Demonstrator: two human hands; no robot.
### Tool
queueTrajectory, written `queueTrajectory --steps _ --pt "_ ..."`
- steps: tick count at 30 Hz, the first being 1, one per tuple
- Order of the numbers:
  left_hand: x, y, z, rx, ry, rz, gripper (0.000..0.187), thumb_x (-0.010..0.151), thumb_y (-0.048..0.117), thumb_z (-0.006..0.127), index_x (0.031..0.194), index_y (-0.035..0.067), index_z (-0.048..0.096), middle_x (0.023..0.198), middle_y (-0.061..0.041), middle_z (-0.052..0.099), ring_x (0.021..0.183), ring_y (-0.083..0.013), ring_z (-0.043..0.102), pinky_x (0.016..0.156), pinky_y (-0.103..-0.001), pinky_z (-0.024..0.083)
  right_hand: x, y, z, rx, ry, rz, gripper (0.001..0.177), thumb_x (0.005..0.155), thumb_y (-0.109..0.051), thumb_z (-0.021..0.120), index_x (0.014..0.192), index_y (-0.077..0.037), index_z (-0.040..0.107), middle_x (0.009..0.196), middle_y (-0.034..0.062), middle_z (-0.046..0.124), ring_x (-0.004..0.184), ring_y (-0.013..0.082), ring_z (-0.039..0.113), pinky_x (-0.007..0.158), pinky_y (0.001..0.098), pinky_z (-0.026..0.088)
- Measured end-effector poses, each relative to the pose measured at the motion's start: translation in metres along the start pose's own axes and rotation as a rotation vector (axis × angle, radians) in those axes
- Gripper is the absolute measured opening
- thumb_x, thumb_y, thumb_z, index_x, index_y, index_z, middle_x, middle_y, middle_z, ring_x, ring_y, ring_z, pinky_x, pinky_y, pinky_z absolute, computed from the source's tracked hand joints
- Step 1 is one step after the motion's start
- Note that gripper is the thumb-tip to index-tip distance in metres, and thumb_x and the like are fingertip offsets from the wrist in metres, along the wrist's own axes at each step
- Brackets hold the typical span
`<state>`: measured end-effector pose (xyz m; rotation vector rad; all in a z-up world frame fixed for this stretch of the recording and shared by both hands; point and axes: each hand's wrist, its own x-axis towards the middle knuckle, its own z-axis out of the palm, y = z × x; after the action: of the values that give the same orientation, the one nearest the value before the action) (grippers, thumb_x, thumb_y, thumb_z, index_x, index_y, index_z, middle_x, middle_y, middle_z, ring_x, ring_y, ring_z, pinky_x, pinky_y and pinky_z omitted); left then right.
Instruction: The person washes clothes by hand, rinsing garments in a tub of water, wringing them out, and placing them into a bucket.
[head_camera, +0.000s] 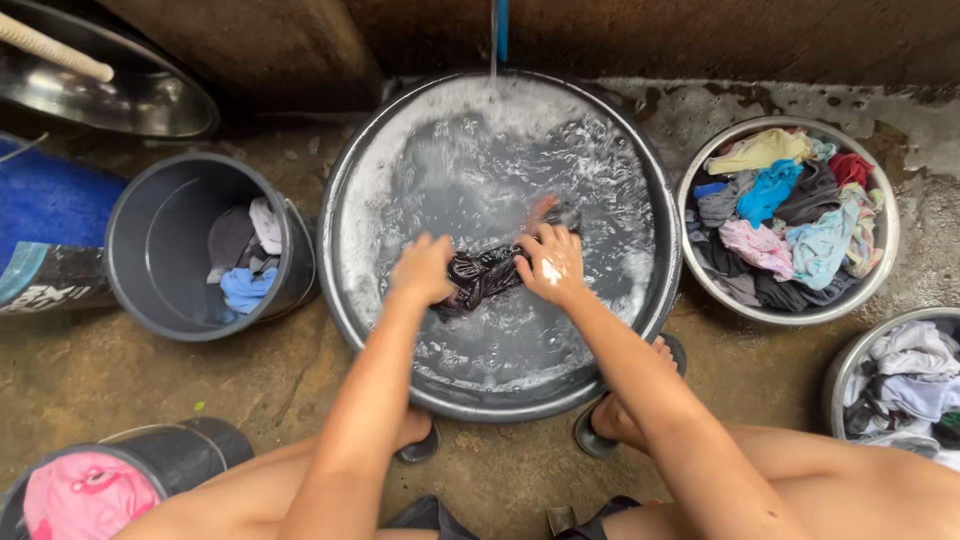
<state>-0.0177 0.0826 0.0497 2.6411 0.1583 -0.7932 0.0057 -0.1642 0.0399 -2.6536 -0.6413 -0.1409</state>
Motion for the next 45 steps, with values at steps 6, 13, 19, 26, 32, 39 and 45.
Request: queueTrajectory --steps 6,13,19,26,32,39,45 --pt "-0.008 0.024 0.078 0.066 0.152 0.094 0.031 0.097 0.013 0.056 0.124 0.025 0.063 0.132 -0.008 0.055 0.127 -0.0322 0.053 0.099 -0.051 0.047 -0.051 0.011 0.076 0.118 -0.286 0.044 0.042 0.09 -0.031 0.064 0.125 -0.007 0.064 0.124 0.0223 0.062 0.114 0.0418 0.058 0.094 0.0593 0.044" --pt "0.005 -0.039 0.111 0.003 0.253 0.007 0.026 0.105 0.028 0.054 0.106 0.009 0.072 0.111 -0.018 0.071 0.107 -0.0338 0.064 0.099 -0.049 0.048 -0.044 0.009 0.051 0.0 -0.777 0.264 0.036 0.096 -0.025 0.059 0.129 -0.012 0.068 0.121 0.0178 0.068 0.106 0.0362 0.066 0.089 0.0548 0.053" --pt "0.056 -0.074 0.026 -0.68 -0.223 0.17 0.023 0.095 0.029 0.071 0.088 0.006 0.07 0.085 -0.006 0.067 0.083 -0.0201 0.061 0.081 -0.04 0.05 -0.006 0.056 -0.006 0.807 -0.667 0.247 0.028 0.091 -0.022 0.067 0.117 -0.016 0.076 0.105 0.0055 0.08 0.091 0.0177 0.075 0.085 0.0337 0.058" --pt "0.078 -0.07 0.0 -1.319 -0.349 0.142 0.025 0.092 0.018 0.073 0.112 0.007 0.063 0.107 -0.003 0.066 0.107 -0.0194 0.061 0.095 -0.041 0.048 0.041 0.094 -0.004 0.957 -0.65 0.154 0.02 0.096 -0.028 0.073 0.105 -0.01 0.074 0.104 0.0143 0.073 0.096 0.0221 0.066 0.087 0.0418 0.053" --pt "0.038 0.008 0.076 -0.323 0.294 -0.436 0.052 0.103 0.032 0.052 0.153 0.02 0.043 0.138 -0.025 0.055 0.123 -0.0406 0.057 0.103 -0.052 0.046 0.023 0.013 0.068 0.199 0.273 0.698 0.036 0.099 -0.026 0.058 0.132 -0.013 0.062 0.145 0.0258 0.052 0.104 0.0366 0.058 0.086 0.0539 0.051" --pt "0.054 -0.015 0.116 -0.722 0.303 -0.572 0.044 0.098 0.04 0.058 0.136 0.016 0.057 0.129 -0.012 0.062 0.113 -0.0275 0.061 0.098 -0.043 0.049 -0.001 -0.018 0.061 0.107 0.312 0.239 0.031 0.079 -0.017 0.065 0.109 -0.012 0.062 0.104 0.0066 0.064 0.082 0.025 0.062 0.073 0.0431 0.052" --pt "0.091 0.024 0.118 -1.956 -0.001 -0.467 0.043 0.096 0.045 0.063 0.124 0.014 0.066 0.122 -0.003 0.068 0.106 -0.0182 0.064 0.094 -0.037 0.05 0.004 -0.081 0.032 0.568 0.5 0.01 0.008 0.072 -0.006 0.064 0.071 -0.007 0.056 0.083 0.0075 0.063 0.091 0.0248 0.068 0.079 0.0386 0.054"
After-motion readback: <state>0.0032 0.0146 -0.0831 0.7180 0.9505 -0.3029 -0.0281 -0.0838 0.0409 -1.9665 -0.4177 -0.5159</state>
